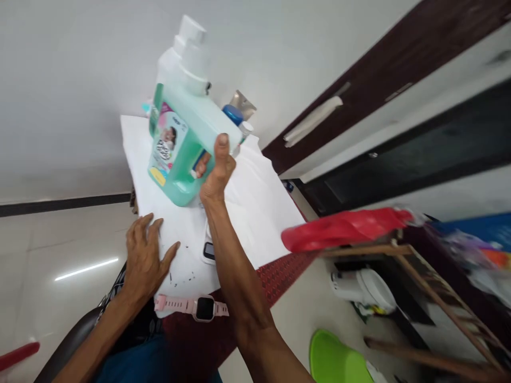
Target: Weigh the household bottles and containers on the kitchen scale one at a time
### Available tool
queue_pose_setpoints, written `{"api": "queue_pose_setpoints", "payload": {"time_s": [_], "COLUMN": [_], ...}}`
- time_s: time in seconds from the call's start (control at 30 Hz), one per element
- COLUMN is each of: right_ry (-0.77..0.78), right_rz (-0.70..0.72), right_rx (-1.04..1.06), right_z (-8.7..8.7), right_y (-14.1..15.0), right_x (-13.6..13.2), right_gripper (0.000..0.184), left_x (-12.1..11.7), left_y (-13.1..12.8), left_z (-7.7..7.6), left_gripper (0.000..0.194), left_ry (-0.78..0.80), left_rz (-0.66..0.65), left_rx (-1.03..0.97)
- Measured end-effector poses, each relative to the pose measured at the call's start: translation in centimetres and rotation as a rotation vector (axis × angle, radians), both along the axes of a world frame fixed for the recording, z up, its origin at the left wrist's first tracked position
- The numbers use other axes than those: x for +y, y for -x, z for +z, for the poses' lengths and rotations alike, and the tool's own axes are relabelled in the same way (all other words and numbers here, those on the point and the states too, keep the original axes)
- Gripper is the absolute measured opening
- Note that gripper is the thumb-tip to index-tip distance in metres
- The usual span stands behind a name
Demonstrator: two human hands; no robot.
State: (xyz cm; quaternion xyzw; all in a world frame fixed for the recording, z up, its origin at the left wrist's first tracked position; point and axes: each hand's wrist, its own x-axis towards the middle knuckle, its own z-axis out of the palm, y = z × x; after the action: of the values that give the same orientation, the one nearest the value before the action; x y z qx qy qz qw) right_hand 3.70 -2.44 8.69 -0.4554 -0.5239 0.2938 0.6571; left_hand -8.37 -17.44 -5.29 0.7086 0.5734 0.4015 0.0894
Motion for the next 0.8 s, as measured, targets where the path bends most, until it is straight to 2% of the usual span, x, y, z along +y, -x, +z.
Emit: {"api": "queue_pose_setpoints", "payload": {"time_s": [0.1, 0.17, 0.27, 0.37, 0.47, 0.53, 0.67, 0.73, 0.8], "right_ry": [-0.012, 0.01, 0.0, -0.102, -0.159, -0.135, -0.062, -0.096, -0.097], "right_rz": [0.05, -0.036, -0.319, -0.695, -1.057, -1.189, -1.175, -1.146, -1.051], "right_rx": [-0.164, -0.249, -0.288, -0.339, -0.363, -0.313, -0.122, 0.003, 0.112], "right_z": [1.0, 1.6, 1.8, 1.3, 0.5, -0.1, -1.8, -2.8, -3.8], "right_y": [-1.7, -3.7, -8.6, -15.3, -21.8, -25.3, -29.3, -30.0, -30.3], "right_x": [-1.4, -3.3, -7.2, -11.3, -14.5, -15.5, -15.1, -14.3, -13.4], "right_gripper": [0.07, 0.058, 0.049, 0.044, 0.045, 0.049, 0.056, 0.056, 0.05], "left_x": [0.0, -0.1, -0.1, 0.2, 0.9, 1.3, 1.6, 1.6, 1.6], "left_y": [0.3, 0.6, 0.8, 0.4, -1.1, -2.4, -4.3, -4.6, -4.6], "left_z": [0.9, 1.8, 3.3, 4.5, 4.8, 4.6, 4.2, 4.1, 4.2], "left_gripper": [0.057, 0.058, 0.057, 0.057, 0.054, 0.051, 0.05, 0.051, 0.052], "left_ry": [0.072, 0.131, 0.15, 0.112, 0.075, 0.073, 0.149, 0.168, 0.174], "left_rz": [-0.014, -0.016, 0.004, 0.003, -0.07, -0.118, -0.125, -0.119, -0.129], "left_rx": [0.003, 0.029, 0.051, 0.03, 0.018, 0.034, 0.14, 0.182, 0.208]}}
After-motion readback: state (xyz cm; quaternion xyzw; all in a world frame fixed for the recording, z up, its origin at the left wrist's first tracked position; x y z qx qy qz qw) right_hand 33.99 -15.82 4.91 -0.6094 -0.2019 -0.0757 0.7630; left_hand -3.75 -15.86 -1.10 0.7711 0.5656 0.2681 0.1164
